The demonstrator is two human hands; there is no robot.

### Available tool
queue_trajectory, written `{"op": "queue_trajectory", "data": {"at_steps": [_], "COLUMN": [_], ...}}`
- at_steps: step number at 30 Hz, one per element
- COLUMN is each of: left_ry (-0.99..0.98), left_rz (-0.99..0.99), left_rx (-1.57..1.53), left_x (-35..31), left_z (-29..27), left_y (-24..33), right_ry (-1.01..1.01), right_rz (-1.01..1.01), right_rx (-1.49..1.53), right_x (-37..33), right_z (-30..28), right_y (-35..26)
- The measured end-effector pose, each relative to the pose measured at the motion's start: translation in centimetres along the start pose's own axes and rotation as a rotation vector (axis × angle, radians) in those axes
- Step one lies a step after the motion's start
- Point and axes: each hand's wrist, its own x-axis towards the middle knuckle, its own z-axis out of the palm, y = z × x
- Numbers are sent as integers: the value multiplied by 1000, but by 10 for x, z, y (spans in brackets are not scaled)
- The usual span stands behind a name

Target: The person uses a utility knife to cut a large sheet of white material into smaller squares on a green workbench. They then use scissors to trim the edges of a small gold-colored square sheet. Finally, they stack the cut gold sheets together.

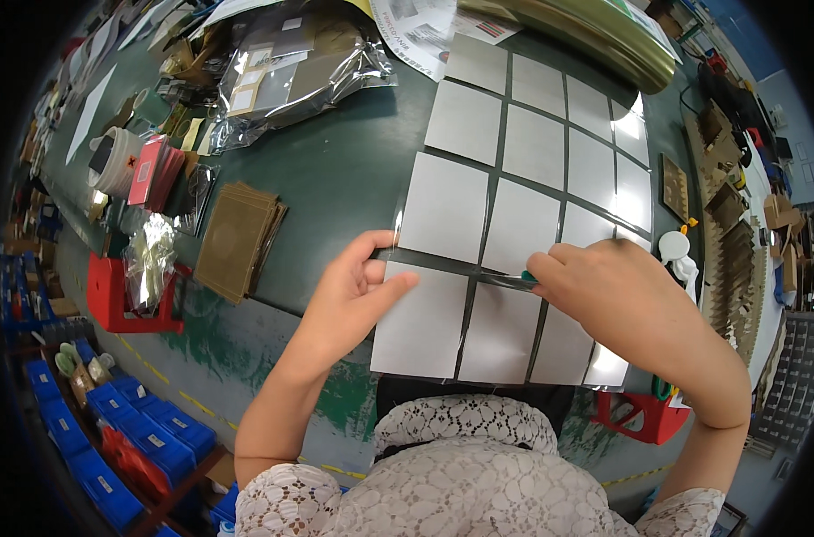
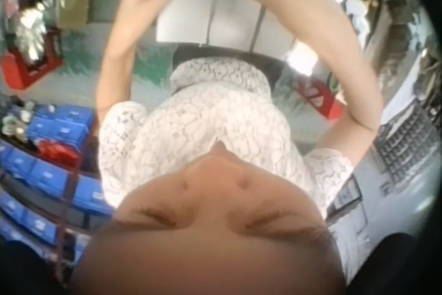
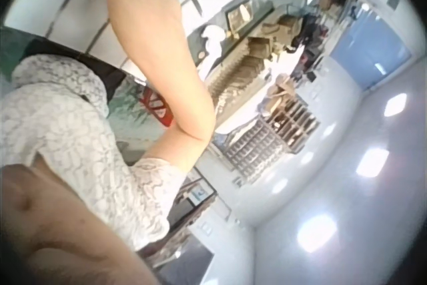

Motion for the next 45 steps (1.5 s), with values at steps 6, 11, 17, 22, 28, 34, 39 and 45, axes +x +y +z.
{"op": "queue_trajectory", "data": {"at_steps": [6, 11, 17, 22, 28, 34, 39, 45], "left_ry": [123, 45, -229, -385, -386, -398, -409, -406], "left_rz": [-13, -203, -277, -290, -482, -439, -442, -518], "left_rx": [153, -247, -499, -470, -640, -644, -623, -549], "left_x": [-13, -58, -84, -67, -46, -46, -47, -50], "left_z": [1, 5, 51, 102, 146, 151, 150, 149], "left_y": [2, -26, -58, -63, -55, -48, -45, -38], "right_ry": [35, 70, 123, 117, 155, 56, 65, 55], "right_rz": [6, 9, -53, -57, -92, -51, -35, -49], "right_rx": [103, 109, 77, 93, 118, 102, 51, -23], "right_x": [-9, -12, -17, -16, -15, -10, -20, -40], "right_z": [9, 16, 21, 23, 18, 6, 0, 12], "right_y": [6, 13, 21, 24, 21, 15, 14, 31]}}
